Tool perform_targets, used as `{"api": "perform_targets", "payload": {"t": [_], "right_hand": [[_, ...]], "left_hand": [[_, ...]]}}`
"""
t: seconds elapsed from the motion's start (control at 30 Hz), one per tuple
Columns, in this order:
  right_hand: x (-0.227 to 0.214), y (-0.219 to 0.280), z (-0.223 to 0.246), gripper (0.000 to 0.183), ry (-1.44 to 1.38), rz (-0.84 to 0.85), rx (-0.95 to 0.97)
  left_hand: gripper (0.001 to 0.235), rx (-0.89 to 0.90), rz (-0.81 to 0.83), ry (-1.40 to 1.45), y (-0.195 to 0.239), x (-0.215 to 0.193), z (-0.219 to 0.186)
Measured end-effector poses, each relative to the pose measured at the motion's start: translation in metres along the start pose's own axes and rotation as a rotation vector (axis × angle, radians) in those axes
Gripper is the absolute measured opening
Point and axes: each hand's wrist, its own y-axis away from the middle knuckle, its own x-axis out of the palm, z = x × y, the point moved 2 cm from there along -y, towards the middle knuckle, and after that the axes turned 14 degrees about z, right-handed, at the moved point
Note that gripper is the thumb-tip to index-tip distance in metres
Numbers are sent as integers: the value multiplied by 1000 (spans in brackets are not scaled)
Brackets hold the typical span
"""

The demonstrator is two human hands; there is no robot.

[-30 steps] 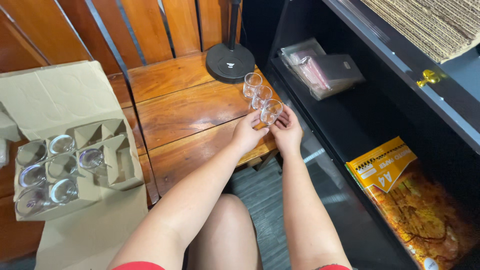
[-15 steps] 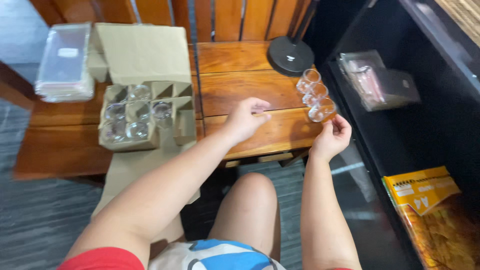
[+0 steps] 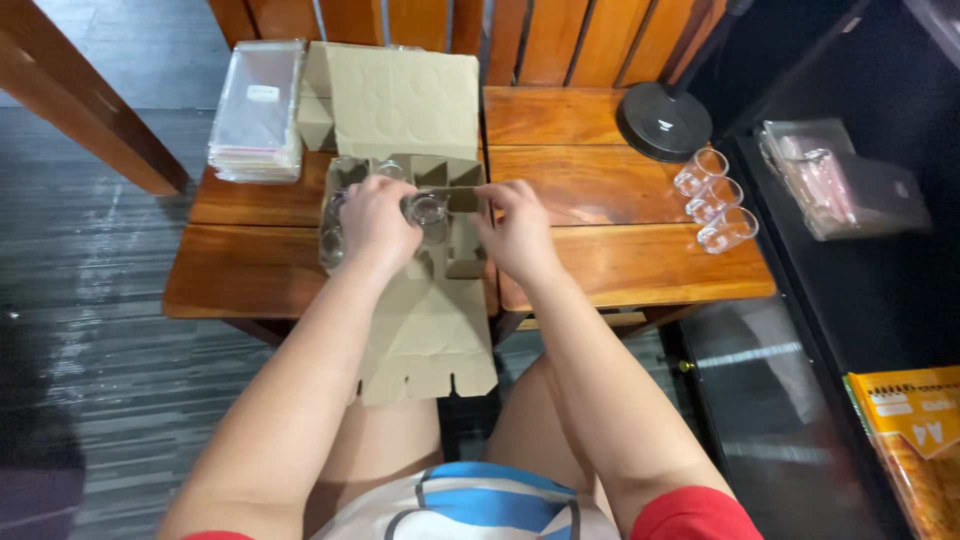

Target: The person opens a cardboard box containing small clear glasses and removes them one by one. They place the glasses on a wooden bench and then transfer them to a nearby shelf.

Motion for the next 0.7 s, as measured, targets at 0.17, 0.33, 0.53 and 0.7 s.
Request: {"api": "perform_targets", "payload": {"t": [0.17,0.33,0.53,0.7], "right_hand": [[33,-18,45,53,343,372,164],[51,-34,47,66,460,414,214],[56,-38,42,51,429,341,153],[54,-39,42,55,264,275,204]], "left_hand": [[52,28,-19,-29,9,4,6],[51,62,-39,-5,14,5,4],[33,112,-137,45,2,31,17],[29,79,-168,81,1,34,18]]}}
